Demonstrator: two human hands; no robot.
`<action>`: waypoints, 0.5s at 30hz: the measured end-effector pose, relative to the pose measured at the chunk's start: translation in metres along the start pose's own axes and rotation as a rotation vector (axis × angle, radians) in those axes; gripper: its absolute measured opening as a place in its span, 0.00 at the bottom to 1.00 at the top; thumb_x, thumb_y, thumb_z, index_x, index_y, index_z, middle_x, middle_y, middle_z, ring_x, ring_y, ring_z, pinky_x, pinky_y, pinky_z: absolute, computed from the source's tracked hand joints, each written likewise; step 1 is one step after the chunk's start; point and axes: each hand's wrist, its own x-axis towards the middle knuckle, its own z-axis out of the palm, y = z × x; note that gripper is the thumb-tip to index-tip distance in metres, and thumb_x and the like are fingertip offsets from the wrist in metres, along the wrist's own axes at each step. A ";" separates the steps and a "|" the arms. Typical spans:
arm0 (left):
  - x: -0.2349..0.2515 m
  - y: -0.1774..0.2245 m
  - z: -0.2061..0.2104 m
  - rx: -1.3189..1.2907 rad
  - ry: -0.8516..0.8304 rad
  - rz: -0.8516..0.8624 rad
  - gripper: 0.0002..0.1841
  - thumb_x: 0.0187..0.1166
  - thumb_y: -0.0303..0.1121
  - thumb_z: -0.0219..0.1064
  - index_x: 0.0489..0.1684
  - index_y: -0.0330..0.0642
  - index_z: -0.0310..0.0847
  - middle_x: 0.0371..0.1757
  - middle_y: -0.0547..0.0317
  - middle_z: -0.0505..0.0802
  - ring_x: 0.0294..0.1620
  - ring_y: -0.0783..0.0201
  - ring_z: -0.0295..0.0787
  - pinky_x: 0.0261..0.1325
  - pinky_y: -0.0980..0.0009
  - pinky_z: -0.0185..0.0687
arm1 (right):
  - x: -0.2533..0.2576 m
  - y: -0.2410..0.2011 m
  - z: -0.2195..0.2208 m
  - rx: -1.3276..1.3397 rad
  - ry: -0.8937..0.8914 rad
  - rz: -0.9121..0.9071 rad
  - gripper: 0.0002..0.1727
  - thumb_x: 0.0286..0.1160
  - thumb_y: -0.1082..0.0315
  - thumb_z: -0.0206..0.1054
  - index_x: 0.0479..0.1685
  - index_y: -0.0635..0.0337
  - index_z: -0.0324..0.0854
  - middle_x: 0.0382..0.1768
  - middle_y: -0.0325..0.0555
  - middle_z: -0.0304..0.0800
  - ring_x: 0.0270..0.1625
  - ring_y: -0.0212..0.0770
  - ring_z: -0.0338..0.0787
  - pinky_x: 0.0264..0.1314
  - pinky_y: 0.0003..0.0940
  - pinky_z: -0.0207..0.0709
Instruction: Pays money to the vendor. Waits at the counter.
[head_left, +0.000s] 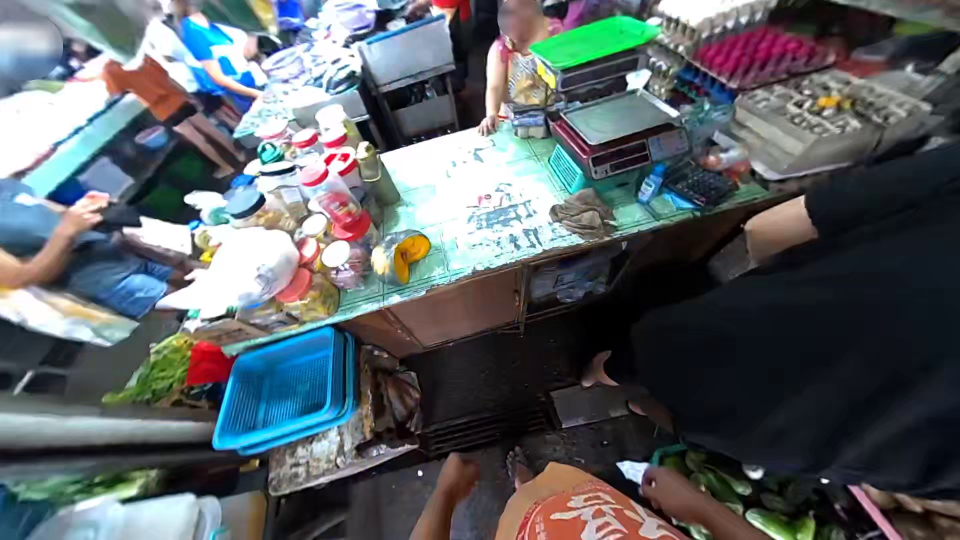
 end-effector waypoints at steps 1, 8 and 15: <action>0.008 0.015 -0.024 0.040 0.029 0.029 0.18 0.82 0.42 0.65 0.57 0.37 0.89 0.51 0.45 0.95 0.52 0.49 0.94 0.63 0.46 0.86 | 0.017 -0.011 -0.008 0.060 0.038 -0.025 0.25 0.83 0.50 0.63 0.61 0.63 0.86 0.57 0.64 0.91 0.64 0.63 0.89 0.70 0.68 0.76; 0.055 0.164 -0.125 0.208 0.061 0.215 0.15 0.79 0.40 0.69 0.52 0.40 0.91 0.51 0.47 0.95 0.55 0.50 0.93 0.65 0.44 0.84 | 0.066 -0.145 -0.124 0.470 0.320 -0.191 0.21 0.83 0.57 0.67 0.64 0.65 0.84 0.59 0.61 0.90 0.64 0.57 0.89 0.73 0.60 0.78; 0.144 0.283 -0.182 0.100 0.092 0.254 0.11 0.78 0.36 0.70 0.48 0.40 0.92 0.45 0.51 0.95 0.47 0.57 0.93 0.58 0.51 0.86 | 0.159 -0.261 -0.324 0.445 0.663 -0.278 0.27 0.86 0.54 0.61 0.77 0.61 0.77 0.73 0.59 0.82 0.78 0.55 0.80 0.83 0.56 0.70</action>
